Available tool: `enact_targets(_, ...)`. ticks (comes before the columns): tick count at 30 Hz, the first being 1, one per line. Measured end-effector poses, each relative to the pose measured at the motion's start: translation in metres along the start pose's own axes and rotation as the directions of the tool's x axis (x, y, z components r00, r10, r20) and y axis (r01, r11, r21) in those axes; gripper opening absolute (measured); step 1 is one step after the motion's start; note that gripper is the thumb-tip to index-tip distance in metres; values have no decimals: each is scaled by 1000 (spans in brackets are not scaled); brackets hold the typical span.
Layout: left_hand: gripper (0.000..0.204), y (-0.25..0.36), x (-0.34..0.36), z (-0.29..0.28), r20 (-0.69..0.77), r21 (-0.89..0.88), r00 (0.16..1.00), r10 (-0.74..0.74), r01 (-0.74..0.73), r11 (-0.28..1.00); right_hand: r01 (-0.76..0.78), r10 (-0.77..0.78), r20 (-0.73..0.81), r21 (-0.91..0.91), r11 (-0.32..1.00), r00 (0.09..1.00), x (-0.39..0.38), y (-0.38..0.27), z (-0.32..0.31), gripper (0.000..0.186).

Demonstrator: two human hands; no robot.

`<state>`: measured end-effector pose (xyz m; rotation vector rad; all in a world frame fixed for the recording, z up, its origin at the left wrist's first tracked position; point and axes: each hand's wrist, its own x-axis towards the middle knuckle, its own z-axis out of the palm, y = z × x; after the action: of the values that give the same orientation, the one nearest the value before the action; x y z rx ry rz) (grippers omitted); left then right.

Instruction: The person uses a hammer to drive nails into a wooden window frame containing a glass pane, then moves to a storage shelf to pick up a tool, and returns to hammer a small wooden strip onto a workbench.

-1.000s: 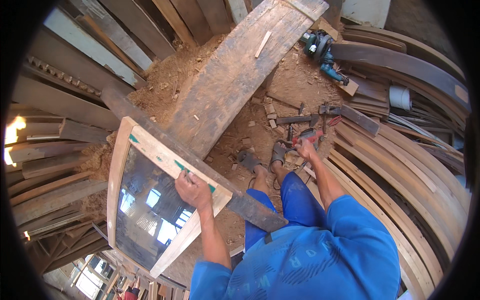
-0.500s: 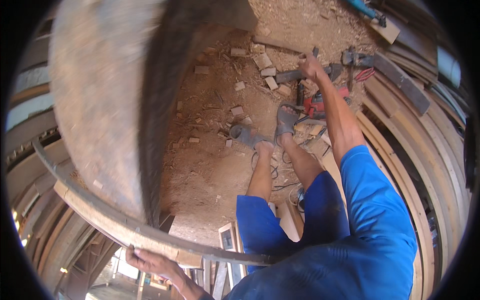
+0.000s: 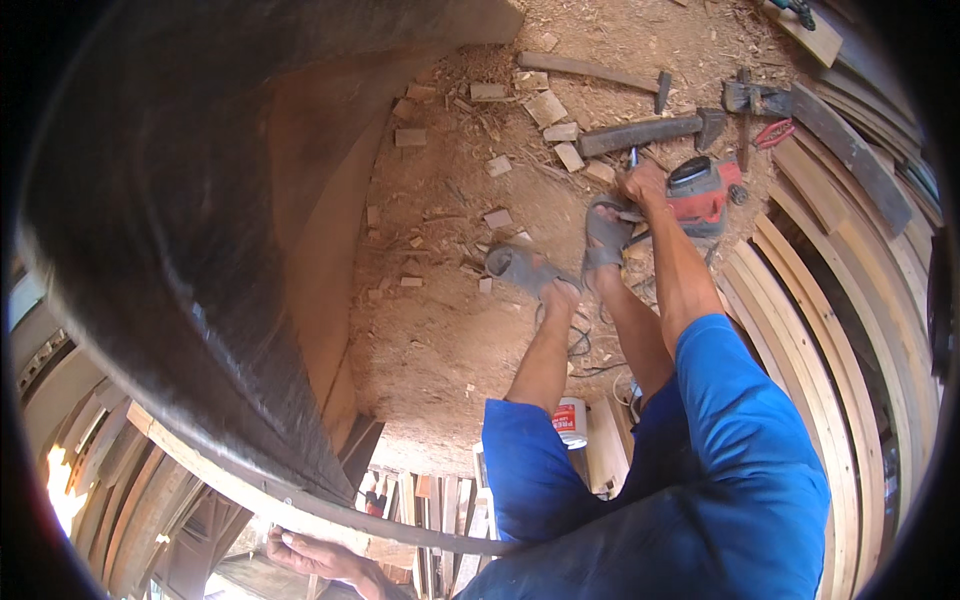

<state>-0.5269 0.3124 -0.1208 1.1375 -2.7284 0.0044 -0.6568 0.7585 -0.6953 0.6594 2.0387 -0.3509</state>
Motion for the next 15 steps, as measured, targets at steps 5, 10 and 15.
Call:
enact_targets(5, 31, 18, 5, 9, -22, -4, 1000, 14, -14, 1000, 187, -269, 223, 332, 925, 937, -62, 36, 5, 20)
enact_targets(10, 20, 21, -3, 8, 30, -30, 982, 185, -184, 982, -149, -133, 466, 519, 841, 875, -228, 50, -34, 23)
enact_targets(15, 19, 32, -4, 1, 17, -87, 990, 141, -139, 986, -157, -155, 392, 655, 739, 907, -335, 68, -83, 31)
